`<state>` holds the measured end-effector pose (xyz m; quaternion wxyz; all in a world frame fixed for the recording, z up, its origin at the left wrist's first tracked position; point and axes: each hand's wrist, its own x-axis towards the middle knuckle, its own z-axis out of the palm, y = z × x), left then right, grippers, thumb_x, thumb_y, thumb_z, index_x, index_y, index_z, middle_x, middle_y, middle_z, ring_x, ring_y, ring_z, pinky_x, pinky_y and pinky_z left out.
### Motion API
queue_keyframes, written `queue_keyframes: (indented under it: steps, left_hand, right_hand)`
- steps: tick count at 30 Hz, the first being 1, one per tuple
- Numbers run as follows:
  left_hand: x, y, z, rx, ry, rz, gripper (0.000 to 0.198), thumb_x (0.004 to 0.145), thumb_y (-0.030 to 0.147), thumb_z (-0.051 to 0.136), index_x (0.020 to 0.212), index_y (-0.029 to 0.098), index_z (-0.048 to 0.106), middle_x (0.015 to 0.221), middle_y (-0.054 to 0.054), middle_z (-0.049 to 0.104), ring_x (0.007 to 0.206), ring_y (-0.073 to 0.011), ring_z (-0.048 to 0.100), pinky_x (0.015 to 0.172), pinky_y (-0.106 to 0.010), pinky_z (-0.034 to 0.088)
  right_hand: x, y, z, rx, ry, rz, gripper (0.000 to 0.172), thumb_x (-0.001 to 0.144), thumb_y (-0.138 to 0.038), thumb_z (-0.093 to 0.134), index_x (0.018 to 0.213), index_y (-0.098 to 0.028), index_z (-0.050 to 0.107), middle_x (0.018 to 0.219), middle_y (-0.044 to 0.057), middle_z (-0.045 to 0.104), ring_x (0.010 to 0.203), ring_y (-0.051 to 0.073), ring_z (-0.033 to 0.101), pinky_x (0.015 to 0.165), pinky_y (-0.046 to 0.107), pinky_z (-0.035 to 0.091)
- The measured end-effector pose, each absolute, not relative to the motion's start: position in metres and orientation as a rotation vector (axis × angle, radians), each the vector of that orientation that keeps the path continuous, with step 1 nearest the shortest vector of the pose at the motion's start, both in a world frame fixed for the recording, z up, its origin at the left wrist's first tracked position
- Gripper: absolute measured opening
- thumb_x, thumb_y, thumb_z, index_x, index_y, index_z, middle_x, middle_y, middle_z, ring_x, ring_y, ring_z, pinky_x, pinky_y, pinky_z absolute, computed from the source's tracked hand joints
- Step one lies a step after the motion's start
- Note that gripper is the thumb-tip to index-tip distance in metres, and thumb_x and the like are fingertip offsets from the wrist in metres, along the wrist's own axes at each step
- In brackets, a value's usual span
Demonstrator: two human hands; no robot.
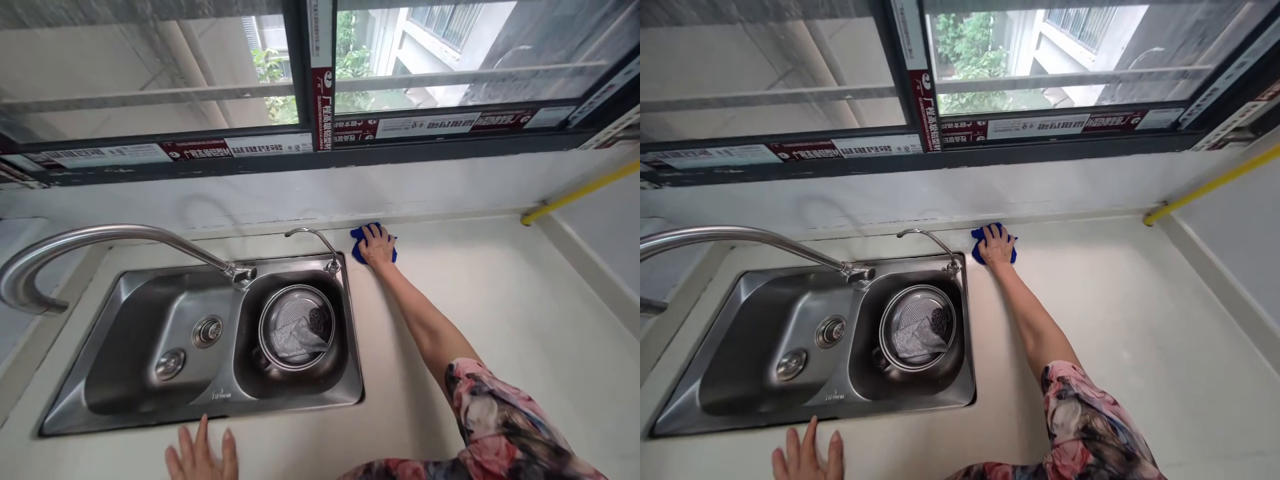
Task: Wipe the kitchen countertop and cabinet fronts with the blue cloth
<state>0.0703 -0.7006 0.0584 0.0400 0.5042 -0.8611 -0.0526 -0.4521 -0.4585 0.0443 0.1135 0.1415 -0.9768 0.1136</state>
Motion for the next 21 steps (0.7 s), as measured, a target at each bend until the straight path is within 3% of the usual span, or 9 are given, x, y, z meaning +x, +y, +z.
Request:
queue_keyframes:
  steps: [5,10,15,21]
  left_hand:
    - [0.072,-0.698,0.056,1.407,-2.595,-0.122,0.079,0.099,0.066,0.02,0.143,0.014,0.058,0.158,-0.02,0.043,0.147,-0.047,0.035,0.114,-0.079,0.023]
    - [0.074,-0.694,0.053,1.214,-2.563,-0.066,0.067,0.102,0.058,0.03,0.142,0.012,0.059,0.157,-0.022,0.042,0.148,-0.0481,0.034,0.112,-0.081,0.024]
    - [0.082,-0.695,0.041,1.14,-2.521,-0.047,0.057,0.101,0.05,0.047,0.148,0.018,0.053,0.161,-0.017,0.038,0.151,-0.0434,0.03,0.118,-0.076,0.019]
    - [0.087,-0.694,0.034,1.129,-2.516,-0.077,0.064,0.099,0.049,0.055,0.154,0.02,0.044,0.162,-0.017,0.037,0.153,-0.0428,0.026,0.119,-0.074,0.016]
  right_hand:
    - [-0.441,-0.48,0.054,0.97,-2.852,0.285,0.054,0.093,-0.029,0.046,0.146,-0.029,0.057,0.159,0.003,0.049,0.139,0.033,0.036,0.109,0.052,0.03]
    - [-0.428,-0.477,0.066,1.218,-2.892,0.101,0.053,0.093,-0.03,0.046,0.145,-0.028,0.058,0.161,0.003,0.047,0.136,0.036,0.037,0.101,0.051,0.035]
    - [-0.386,-0.449,0.074,1.233,-2.927,-0.099,0.052,0.095,-0.03,0.044,0.145,-0.026,0.058,0.161,0.004,0.046,0.126,0.037,0.041,0.092,0.046,0.036]
    - [-0.326,-0.439,0.086,1.24,-2.977,-0.27,0.053,0.094,-0.032,0.047,0.145,-0.024,0.057,0.16,0.005,0.047,0.119,0.036,0.043,0.09,0.045,0.036]
